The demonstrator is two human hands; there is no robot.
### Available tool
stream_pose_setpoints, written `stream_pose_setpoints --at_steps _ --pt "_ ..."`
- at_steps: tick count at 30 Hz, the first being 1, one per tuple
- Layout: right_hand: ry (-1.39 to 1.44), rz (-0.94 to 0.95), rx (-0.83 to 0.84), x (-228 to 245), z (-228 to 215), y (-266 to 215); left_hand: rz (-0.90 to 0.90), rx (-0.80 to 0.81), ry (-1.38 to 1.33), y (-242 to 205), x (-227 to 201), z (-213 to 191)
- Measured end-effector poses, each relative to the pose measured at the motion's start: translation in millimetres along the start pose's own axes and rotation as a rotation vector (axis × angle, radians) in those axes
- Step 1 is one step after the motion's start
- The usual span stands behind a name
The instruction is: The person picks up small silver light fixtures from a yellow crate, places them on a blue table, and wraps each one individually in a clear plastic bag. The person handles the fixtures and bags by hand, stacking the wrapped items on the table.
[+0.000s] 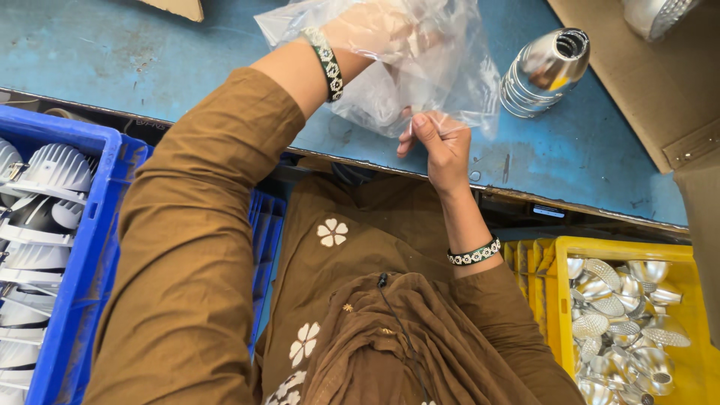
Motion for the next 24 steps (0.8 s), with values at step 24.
stream_pose_setpoints --at_steps 24 --pt "0.015 0.009 -0.027 0.6 -4.8 -0.4 0.043 -0.005 -0.243 -0.4 -2.3 67.2"
Point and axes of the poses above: each hand's wrist, its own y-axis towards the middle knuckle, its own z-axis out of the palm, x = y × z, the point moved 2 cm from there along y, towards the middle knuckle, and after that the axes turned 11 degrees about x, right-handed, at the moved point
